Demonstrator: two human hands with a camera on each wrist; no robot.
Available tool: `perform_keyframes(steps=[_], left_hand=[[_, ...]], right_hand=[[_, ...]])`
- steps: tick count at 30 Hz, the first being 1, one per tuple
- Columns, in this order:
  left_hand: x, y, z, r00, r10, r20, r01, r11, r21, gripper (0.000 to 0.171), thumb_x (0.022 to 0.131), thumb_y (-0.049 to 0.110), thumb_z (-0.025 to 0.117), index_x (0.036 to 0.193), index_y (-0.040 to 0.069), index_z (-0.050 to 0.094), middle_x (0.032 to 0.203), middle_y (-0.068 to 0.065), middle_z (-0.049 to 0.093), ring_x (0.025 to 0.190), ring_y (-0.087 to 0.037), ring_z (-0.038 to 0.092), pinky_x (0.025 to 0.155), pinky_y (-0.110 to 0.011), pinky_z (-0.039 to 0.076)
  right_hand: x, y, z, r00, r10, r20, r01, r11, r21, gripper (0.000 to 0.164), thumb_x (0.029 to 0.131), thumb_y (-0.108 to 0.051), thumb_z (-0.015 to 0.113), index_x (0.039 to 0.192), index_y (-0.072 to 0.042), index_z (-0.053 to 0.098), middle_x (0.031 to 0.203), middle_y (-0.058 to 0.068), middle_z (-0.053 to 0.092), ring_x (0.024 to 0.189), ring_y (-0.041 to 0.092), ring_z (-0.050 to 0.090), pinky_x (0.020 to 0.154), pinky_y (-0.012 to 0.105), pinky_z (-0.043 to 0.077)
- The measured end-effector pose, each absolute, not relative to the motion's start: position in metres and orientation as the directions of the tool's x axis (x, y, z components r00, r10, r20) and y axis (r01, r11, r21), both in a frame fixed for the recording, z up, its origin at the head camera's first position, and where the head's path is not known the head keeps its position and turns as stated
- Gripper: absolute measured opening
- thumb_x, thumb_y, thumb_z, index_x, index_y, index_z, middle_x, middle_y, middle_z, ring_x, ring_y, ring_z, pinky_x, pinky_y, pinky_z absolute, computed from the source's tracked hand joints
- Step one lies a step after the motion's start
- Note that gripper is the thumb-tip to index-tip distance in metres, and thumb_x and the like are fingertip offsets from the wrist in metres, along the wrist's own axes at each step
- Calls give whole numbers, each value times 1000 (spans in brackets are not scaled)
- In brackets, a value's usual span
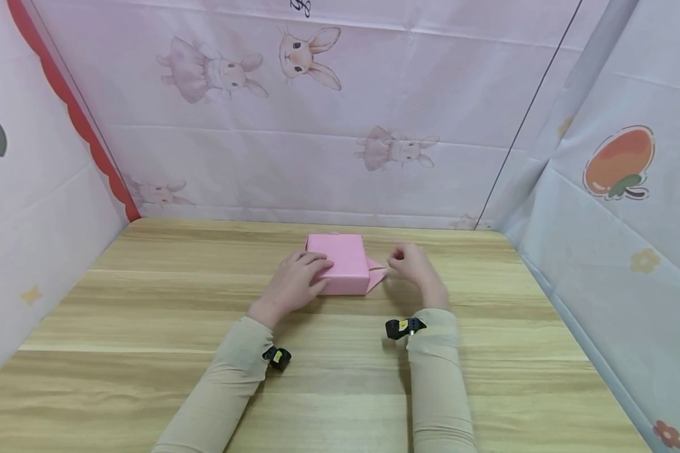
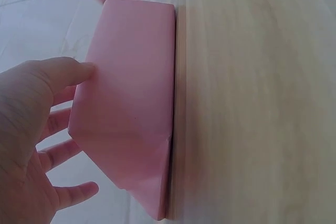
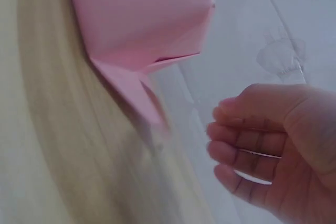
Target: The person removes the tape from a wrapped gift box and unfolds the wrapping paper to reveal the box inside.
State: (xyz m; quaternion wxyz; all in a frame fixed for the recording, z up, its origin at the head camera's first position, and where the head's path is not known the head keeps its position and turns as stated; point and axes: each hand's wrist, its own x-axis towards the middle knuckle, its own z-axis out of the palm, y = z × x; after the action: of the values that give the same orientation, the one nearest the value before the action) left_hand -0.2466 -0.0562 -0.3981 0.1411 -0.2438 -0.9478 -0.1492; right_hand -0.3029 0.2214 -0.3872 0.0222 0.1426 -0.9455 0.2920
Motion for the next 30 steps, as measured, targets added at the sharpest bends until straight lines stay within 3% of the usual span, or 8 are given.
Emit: perform_keyframes(steps=[8,16,23,30], left_hand=[[-254,-62,-403,-833,402,381,516,812,272,35,98,39,56,124,17,67,131,-4,63,126,-27,53,110,-47,40],[-265,-71,-399,-873,351,338,459,825,330,38,99,41,53,126,16,65,135,-6,60,128,-32,51,109,-50,40],[-280,-74,-399,-912,310,268,393,846,361,47,98,47,52,134,18,59,146,-7,51,136,-34,44,112,-54,37],[-301,-77,-399,-941,281,187,334,853,401,61,95,55,52,142,16,51,149,-9,47,140,-35,39,116,-53,32]], right_hand=[[-304,224,-383,-973,-187,131,-229,811,-538,24,96,-15,57,107,4,64,104,23,68,98,34,63,89,48,51],[-311,201,-384,-961,-218,171,-277,768,-577,33,97,-22,57,116,5,61,113,24,66,104,37,62,93,49,51],[-320,182,-389,-950,-281,136,-304,731,-611,52,96,-31,60,133,5,52,135,25,55,126,42,49,107,54,42],[-328,173,-393,-950,-304,72,-277,716,-641,64,96,-42,58,144,-3,42,149,20,44,141,37,37,116,53,31]])
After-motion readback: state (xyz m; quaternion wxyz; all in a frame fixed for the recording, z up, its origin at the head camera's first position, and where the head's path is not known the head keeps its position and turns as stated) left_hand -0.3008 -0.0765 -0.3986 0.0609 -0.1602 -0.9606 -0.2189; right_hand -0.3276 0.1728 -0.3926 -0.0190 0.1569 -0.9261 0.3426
